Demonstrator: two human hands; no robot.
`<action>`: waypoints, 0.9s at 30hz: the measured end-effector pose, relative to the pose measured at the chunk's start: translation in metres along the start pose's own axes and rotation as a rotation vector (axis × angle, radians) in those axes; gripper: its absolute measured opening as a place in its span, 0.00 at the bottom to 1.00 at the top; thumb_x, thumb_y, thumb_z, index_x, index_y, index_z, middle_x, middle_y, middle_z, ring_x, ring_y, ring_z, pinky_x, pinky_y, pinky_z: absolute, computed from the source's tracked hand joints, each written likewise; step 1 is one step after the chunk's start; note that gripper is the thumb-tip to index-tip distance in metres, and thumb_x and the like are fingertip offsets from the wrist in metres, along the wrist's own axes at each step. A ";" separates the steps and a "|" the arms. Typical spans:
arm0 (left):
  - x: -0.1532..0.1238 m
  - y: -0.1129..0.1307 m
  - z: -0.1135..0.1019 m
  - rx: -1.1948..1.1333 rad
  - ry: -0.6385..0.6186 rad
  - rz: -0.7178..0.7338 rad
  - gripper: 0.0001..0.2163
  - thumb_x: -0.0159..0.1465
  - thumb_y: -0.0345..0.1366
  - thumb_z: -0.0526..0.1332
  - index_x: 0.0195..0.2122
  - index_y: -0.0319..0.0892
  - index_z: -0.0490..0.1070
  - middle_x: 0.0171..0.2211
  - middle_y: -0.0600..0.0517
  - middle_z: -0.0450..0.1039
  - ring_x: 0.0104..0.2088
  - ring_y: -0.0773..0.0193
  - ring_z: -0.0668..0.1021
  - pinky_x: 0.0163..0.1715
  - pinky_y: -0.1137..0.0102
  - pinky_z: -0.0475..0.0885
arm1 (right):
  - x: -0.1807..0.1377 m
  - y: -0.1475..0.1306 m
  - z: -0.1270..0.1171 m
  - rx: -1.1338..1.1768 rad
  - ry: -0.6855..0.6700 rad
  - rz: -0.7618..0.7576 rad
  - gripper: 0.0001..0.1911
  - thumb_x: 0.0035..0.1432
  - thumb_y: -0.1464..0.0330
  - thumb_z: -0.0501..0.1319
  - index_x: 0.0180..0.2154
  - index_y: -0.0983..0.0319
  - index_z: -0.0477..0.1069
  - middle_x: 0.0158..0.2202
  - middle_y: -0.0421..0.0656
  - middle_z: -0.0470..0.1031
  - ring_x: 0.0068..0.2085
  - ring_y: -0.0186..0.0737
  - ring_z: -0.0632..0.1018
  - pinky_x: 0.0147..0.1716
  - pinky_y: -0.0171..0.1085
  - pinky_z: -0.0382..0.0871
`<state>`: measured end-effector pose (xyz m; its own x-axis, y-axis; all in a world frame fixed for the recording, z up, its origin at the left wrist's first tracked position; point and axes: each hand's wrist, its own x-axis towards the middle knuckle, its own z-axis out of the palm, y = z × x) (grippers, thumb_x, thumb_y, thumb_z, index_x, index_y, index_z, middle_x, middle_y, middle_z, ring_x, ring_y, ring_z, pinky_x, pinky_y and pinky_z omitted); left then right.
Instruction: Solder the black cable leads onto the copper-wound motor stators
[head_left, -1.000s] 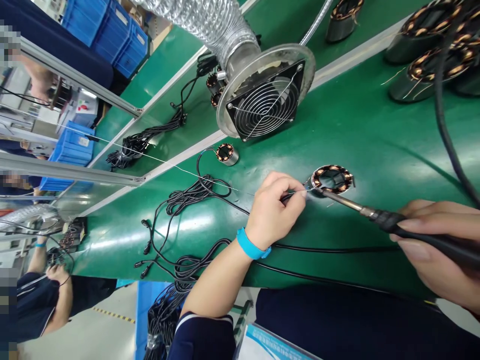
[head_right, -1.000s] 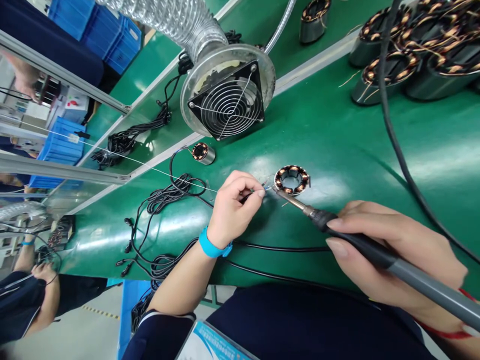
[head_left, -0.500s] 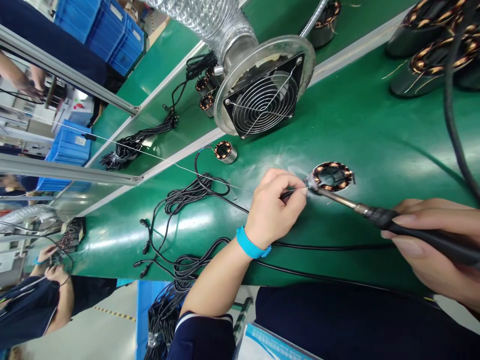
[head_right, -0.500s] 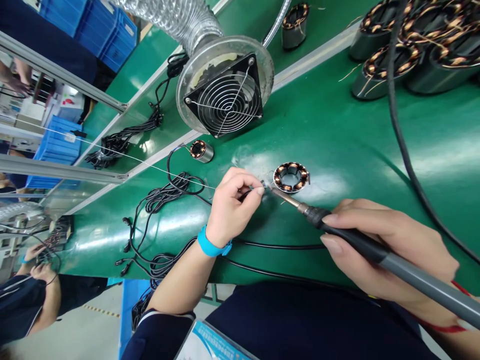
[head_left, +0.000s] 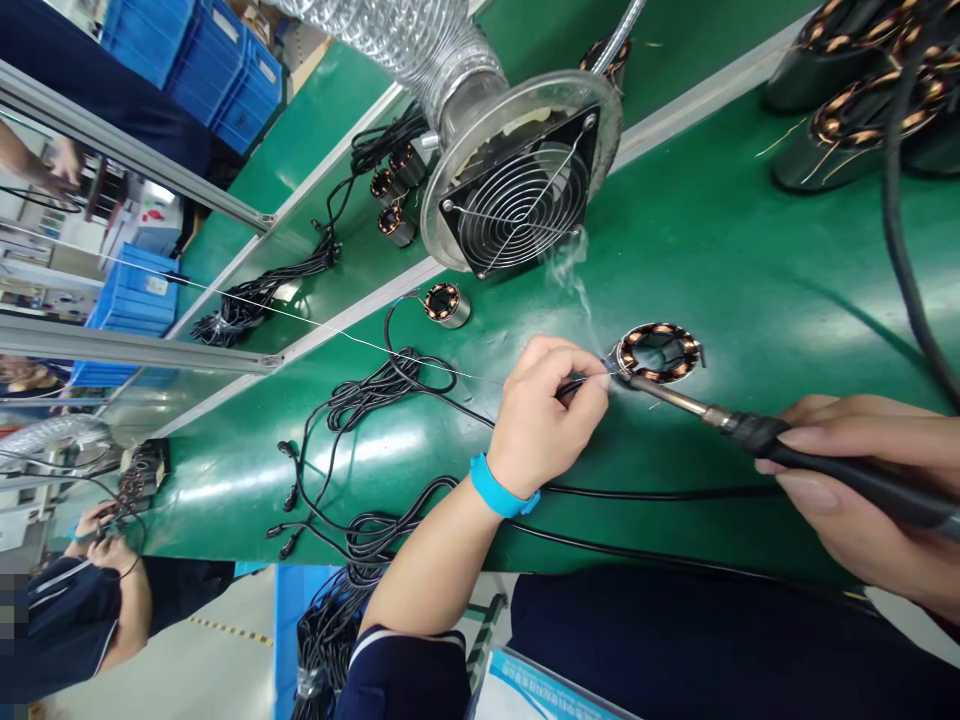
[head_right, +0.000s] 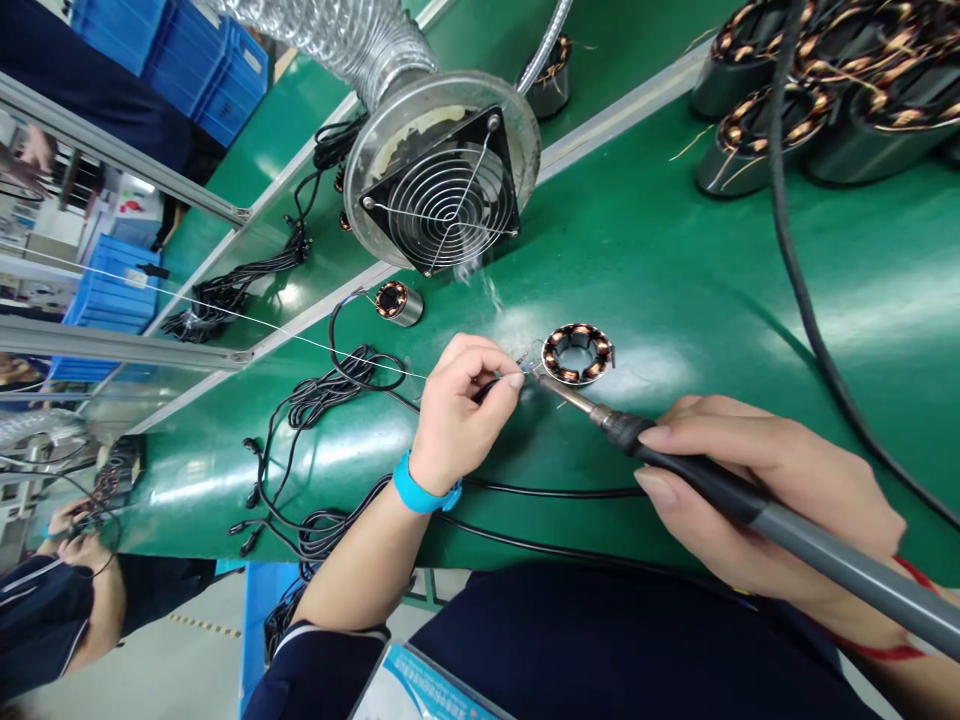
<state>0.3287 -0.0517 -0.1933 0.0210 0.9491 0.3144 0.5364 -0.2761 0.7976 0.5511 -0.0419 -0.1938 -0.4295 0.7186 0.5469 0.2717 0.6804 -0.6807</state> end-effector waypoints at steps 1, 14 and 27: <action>0.000 0.000 0.000 -0.003 0.005 0.005 0.05 0.64 0.27 0.62 0.31 0.41 0.71 0.33 0.52 0.72 0.36 0.67 0.75 0.35 0.71 0.72 | 0.001 0.000 0.000 0.000 -0.001 -0.006 0.08 0.73 0.62 0.57 0.39 0.58 0.65 0.24 0.40 0.72 0.24 0.32 0.77 0.24 0.29 0.72; 0.000 0.000 0.000 -0.010 0.012 0.007 0.05 0.64 0.27 0.62 0.31 0.41 0.71 0.32 0.52 0.72 0.36 0.66 0.75 0.35 0.71 0.71 | -0.003 0.001 -0.002 0.006 0.009 0.028 0.07 0.73 0.63 0.57 0.39 0.57 0.65 0.26 0.41 0.71 0.27 0.33 0.77 0.26 0.31 0.73; 0.001 0.001 0.000 0.001 0.013 0.021 0.04 0.64 0.27 0.62 0.32 0.41 0.72 0.33 0.51 0.72 0.36 0.67 0.75 0.35 0.71 0.72 | 0.029 0.001 0.006 -0.265 -0.042 0.136 0.19 0.76 0.57 0.51 0.62 0.53 0.67 0.46 0.38 0.81 0.45 0.37 0.82 0.40 0.35 0.76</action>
<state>0.3291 -0.0510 -0.1920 0.0214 0.9412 0.3372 0.5369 -0.2953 0.7903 0.5335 -0.0220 -0.1817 -0.4075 0.8030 0.4350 0.5423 0.5960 -0.5922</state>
